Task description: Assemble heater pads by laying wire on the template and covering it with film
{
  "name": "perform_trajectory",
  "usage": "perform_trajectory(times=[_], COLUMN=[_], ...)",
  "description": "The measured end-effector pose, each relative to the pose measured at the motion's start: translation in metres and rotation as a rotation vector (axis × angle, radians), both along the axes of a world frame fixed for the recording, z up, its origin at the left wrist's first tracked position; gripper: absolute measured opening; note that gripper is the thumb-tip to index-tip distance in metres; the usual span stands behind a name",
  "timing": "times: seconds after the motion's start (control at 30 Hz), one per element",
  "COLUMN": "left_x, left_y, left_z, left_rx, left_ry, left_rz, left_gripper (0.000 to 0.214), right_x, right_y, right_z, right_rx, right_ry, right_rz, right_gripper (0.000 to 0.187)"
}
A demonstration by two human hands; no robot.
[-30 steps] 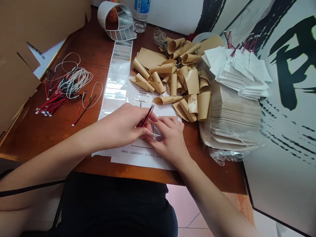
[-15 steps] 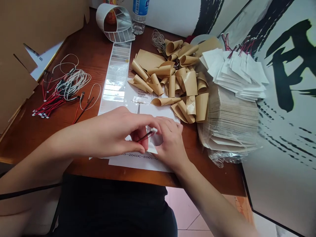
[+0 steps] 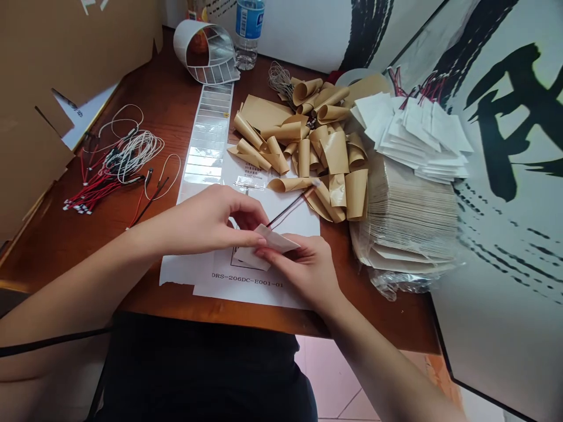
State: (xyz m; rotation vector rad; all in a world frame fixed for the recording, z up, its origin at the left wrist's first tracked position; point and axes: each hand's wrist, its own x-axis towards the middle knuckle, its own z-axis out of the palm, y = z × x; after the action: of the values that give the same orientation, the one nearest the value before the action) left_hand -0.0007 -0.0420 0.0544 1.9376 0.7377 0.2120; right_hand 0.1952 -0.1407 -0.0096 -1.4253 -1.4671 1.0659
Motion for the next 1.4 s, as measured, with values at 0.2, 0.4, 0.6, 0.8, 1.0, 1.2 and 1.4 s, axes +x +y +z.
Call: perform_trajectory(times=[0.2,0.4,0.6,0.8,1.0,1.2,1.4], left_x=[0.009,0.017,0.017,0.016,0.016,0.018,0.018], left_y=[0.002,-0.002,-0.004,-0.002,-0.005,-0.006,-0.01], left_z=[-0.012,-0.025,-0.033,-0.026,-0.026,-0.033,-0.033], left_rx=[-0.129,-0.411,-0.59,-0.73,-0.778,-0.734,-0.743], left_ry=[-0.008,-0.202,-0.2,-0.211,-0.255,-0.296,-0.333], left_rz=[0.169,0.369,0.332,0.351,0.301,0.374,0.394], left_gripper=[0.03,0.031,0.027,0.031,0.031,0.035,0.036], right_x=[-0.001,-0.001,0.004,0.01,0.015,0.015,0.011], right_y=[0.005,0.007,0.009,0.012,0.011,0.01,0.011], right_z=[0.002,0.0,-0.005,-0.01,-0.011,-0.009,-0.004], right_rx=[-0.241,-0.265,-0.318,-0.375,-0.384,-0.392,-0.478], right_ry=[0.316,0.466,0.487,0.582,0.552,0.477,0.568], right_rz=[-0.056,-0.079,-0.091,-0.082,-0.054,-0.023,-0.028], right_gripper=[0.029,0.042,0.036,0.032,0.027,0.024,0.034])
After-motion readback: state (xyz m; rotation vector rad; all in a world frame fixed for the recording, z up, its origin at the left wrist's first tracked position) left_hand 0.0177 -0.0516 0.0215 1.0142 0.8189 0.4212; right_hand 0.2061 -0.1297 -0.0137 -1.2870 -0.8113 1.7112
